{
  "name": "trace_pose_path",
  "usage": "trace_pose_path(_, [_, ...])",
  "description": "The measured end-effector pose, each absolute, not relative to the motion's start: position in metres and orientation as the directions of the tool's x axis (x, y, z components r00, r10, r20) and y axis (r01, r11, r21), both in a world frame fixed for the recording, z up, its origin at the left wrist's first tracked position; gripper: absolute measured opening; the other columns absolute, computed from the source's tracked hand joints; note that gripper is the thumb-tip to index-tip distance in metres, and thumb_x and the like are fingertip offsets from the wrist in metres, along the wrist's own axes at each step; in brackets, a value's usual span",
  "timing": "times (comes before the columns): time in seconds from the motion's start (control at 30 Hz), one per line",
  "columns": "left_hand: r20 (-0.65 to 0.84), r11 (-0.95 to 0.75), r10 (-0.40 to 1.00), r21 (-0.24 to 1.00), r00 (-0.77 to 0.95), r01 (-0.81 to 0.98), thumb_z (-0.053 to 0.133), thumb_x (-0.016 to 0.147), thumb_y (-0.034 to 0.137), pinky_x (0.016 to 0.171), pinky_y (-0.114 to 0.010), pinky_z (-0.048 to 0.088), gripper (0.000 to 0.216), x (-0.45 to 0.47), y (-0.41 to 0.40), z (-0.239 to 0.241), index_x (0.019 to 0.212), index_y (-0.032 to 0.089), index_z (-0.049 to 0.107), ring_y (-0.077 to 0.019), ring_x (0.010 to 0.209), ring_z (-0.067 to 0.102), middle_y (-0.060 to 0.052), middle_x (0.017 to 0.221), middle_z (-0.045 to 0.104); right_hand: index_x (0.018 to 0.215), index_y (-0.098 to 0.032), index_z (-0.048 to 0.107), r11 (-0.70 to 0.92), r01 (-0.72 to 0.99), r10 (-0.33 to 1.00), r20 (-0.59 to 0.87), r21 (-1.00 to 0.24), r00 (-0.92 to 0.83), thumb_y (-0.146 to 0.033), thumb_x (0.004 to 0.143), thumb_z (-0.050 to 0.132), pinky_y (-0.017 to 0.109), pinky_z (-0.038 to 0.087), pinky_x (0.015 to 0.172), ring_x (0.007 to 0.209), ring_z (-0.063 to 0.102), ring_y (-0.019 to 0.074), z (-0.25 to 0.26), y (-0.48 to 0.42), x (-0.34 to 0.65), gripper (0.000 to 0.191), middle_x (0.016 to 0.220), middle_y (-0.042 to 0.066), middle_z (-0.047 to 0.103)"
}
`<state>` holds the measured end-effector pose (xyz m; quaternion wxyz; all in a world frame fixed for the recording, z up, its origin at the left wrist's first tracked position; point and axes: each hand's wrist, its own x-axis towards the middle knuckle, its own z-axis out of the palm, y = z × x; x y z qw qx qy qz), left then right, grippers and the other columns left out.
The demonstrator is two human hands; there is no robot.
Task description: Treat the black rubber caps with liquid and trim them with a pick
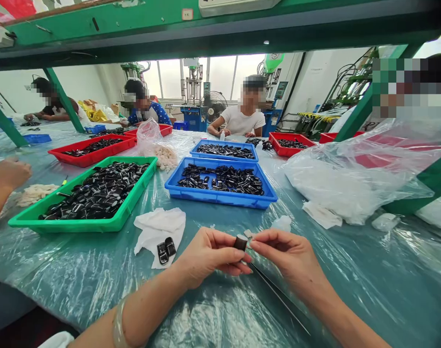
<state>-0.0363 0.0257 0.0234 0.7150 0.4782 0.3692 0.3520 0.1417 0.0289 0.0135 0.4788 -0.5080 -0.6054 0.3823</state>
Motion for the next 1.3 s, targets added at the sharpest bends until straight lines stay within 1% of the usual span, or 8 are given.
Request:
trace_pose_path(0.07, [-0.195,0.285,0.838,0.953,0.509,-0.104,0.069,0.067,0.028,0.06,-0.021,0.051,0.023,-0.033,0.023,0.023,0.08,0.01,0.071,-0.0179,0.069,0.067,-0.011,0.077,0.07,0.062,-0.018,0.067,0.174,0.153,0.984,0.178,-0.973,0.014,-0.03,0.06,0.074,0.025,0.05,0.055,0.057,0.06,0.0145,0.02,0.025,0.144,0.015,0.062,0.002,0.066])
trace_pose_path(0.27, [-0.197,0.274,0.826,0.959,0.528,-0.07,0.069,0.067,0.028,0.062,-0.023,0.051,0.022,-0.03,0.02,0.022,0.08,0.011,0.072,-0.0184,0.07,0.067,-0.01,0.075,0.07,0.065,-0.022,0.072,0.311,0.11,0.95,0.309,-0.944,-0.037,-0.021,0.065,0.071,0.023,0.051,0.055,0.062,0.061,0.0144,0.029,0.012,0.141,0.002,0.066,0.001,0.066])
trace_pose_path(0.43, [-0.193,0.282,0.824,0.955,0.533,-0.09,0.07,0.066,0.027,0.061,-0.023,0.051,0.02,-0.029,0.02,0.022,0.078,0.011,0.072,-0.0172,0.067,0.066,-0.008,0.07,0.069,0.072,-0.024,0.074,0.395,0.151,0.918,0.386,-0.906,-0.091,-0.019,0.07,0.066,0.024,0.051,0.056,0.064,0.062,0.0149,0.029,0.008,0.139,0.01,0.071,0.003,0.068])
trace_pose_path(0.6, [-0.169,0.271,0.83,0.955,0.532,-0.12,0.07,0.066,0.027,0.063,-0.024,0.052,0.02,-0.027,0.018,0.023,0.079,0.011,0.072,-0.0167,0.067,0.065,-0.007,0.071,0.068,0.071,-0.024,0.074,0.369,0.162,0.929,0.361,-0.915,-0.079,-0.024,0.07,0.067,0.024,0.051,0.048,0.06,0.06,0.0147,0.031,0.005,0.135,0.007,0.07,0.004,0.066])
trace_pose_path(0.77, [-0.153,0.268,0.831,0.952,0.535,-0.144,0.071,0.065,0.029,0.064,-0.025,0.051,0.022,-0.027,0.018,0.021,0.079,0.012,0.072,-0.0157,0.065,0.064,-0.005,0.068,0.068,0.072,-0.026,0.074,0.351,0.104,0.935,0.342,-0.931,-0.098,-0.024,0.069,0.068,0.024,0.052,0.048,0.061,0.061,0.015,0.029,0.005,0.134,0.007,0.071,0.004,0.065])
trace_pose_path(0.87, [-0.154,0.267,0.831,0.954,0.534,-0.14,0.071,0.065,0.029,0.062,-0.023,0.051,0.021,-0.028,0.019,0.019,0.079,0.013,0.072,-0.0164,0.066,0.065,-0.005,0.069,0.068,0.076,-0.027,0.074,0.415,0.141,0.908,0.401,-0.899,-0.119,-0.018,0.069,0.068,0.024,0.052,0.052,0.065,0.062,0.0155,0.027,0.006,0.136,0.013,0.073,0.003,0.066])
trace_pose_path(1.07, [-0.137,0.244,0.831,0.961,0.538,-0.132,0.069,0.067,0.031,0.062,-0.023,0.051,0.023,-0.029,0.02,0.02,0.079,0.012,0.072,-0.0172,0.067,0.065,-0.007,0.068,0.068,0.086,-0.032,0.072,0.564,0.272,0.825,0.547,-0.78,-0.144,-0.008,0.071,0.064,0.02,0.051,0.058,0.068,0.061,0.0118,0.022,0.005,0.135,0.029,0.078,-0.001,0.066])
trace_pose_path(1.3, [-0.148,0.235,0.843,0.966,0.518,-0.107,0.066,0.07,0.027,0.061,-0.021,0.05,0.018,-0.029,0.02,0.02,0.08,0.012,0.071,-0.0158,0.068,0.065,-0.006,0.068,0.067,0.086,-0.03,0.071,0.571,0.384,0.813,0.565,-0.726,-0.139,-0.009,0.073,0.062,0.02,0.05,0.06,0.067,0.061,0.0112,0.019,0.004,0.134,0.026,0.078,-0.001,0.065])
